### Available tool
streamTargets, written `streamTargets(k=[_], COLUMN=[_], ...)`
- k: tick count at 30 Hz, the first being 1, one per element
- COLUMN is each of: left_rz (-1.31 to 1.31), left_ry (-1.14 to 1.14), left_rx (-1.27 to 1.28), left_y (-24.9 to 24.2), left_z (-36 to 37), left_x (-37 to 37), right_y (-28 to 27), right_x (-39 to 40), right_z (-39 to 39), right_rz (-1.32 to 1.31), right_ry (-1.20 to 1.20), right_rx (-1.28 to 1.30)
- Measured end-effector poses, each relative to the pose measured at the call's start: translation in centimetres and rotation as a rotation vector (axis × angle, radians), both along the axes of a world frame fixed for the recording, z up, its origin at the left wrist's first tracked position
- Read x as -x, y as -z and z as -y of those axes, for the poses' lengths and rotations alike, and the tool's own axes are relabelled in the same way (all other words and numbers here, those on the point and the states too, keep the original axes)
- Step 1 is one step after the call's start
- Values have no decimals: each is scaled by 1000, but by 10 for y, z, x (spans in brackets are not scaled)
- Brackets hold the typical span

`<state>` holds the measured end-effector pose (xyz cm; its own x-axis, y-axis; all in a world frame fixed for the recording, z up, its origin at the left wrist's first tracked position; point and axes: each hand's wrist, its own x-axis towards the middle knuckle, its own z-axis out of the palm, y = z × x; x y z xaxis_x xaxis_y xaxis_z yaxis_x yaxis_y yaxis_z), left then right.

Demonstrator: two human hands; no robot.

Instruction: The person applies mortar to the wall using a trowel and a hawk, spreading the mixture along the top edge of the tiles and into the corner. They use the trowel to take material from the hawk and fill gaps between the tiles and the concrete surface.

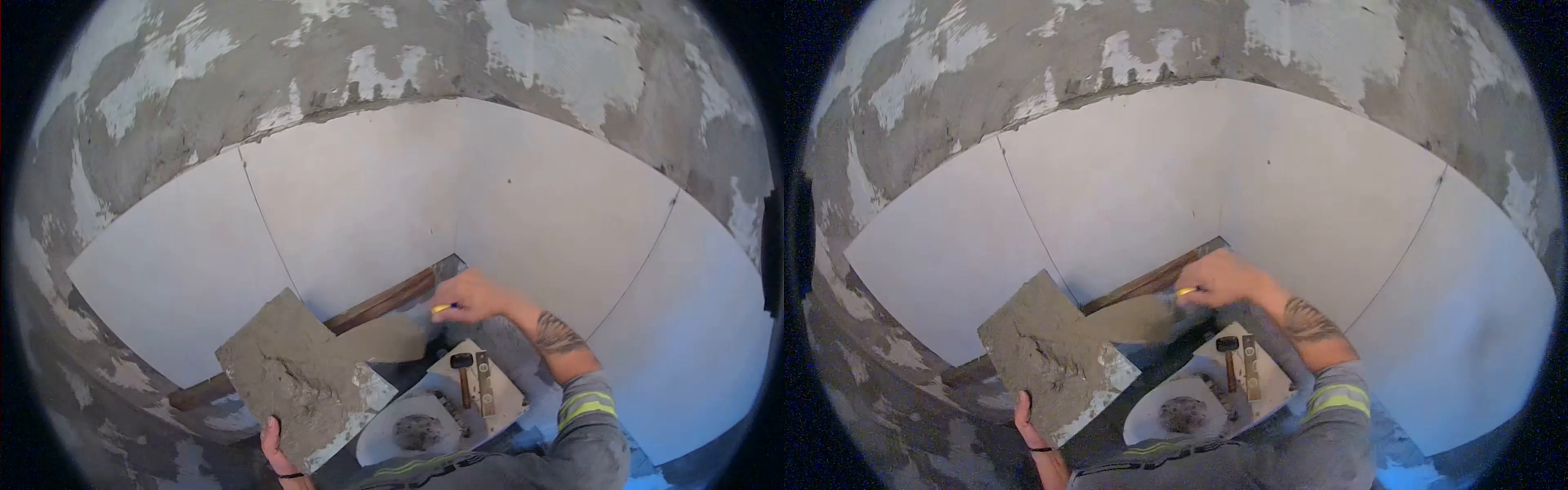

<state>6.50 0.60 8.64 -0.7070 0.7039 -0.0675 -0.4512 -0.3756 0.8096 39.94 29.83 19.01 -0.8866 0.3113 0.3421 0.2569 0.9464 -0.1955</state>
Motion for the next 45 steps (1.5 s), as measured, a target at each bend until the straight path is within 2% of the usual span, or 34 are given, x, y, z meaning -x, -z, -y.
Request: streamTargets(k=[1,3,4,6,8,10,11,12,13,16,19,23,28,30,33,41,45], left_rz=[-36,-78,-17,36,-97,-139,-172,-388,-396,-450,-171,-98,-102,-100,-153,-82,-94], left_ry=[21,36,23,6,16,-51,-109,-227,-231,-258,-382,-466,-527,-519,-617,-481,-488], left_rx=[-32,-73,-141,-227,-158,-131,-104,18,12,-36,48,219,211,207,333,223,242], left_y=[9,6,-2,-10,-6,-15,-17,4,33,45,64,-20,-22,-25,-25,9,21], left_z=[3,6,12,18,35,53,59,74,90,120,149,140,145,147,150,161,151], left_x=[6,0,-7,-13,-5,-18,-23,1,14,12,31,-54,-47,-43,-37,16,35], right_y=[-1,-9,-3,13,5,-7,-12,-20,-27,-41,-46,-42,-31,-26,-24,-21,-16], right_x=[-19,-53,-58,-62,-42,-23,-14,-6,-1,9,16,26,47,61,86,172,207], right_z=[-4,-17,-29,-72,-108,-146,-162,-176,-189,-208,-223,-234,-227,-219,-197,-132,-84], right_rz=[-22,23,9,-285,-608,-824,-833,-907,-980,-1019,-1022,-1050,-1018,-1031,-1008,-955,-909], right_ry=[1,289,281,698,795,908,902,937,972,983,1022,988,928,909,872,787,621], right_rx=[0,106,107,144,445,288,294,240,183,294,307,231,279,270,260,257,176])
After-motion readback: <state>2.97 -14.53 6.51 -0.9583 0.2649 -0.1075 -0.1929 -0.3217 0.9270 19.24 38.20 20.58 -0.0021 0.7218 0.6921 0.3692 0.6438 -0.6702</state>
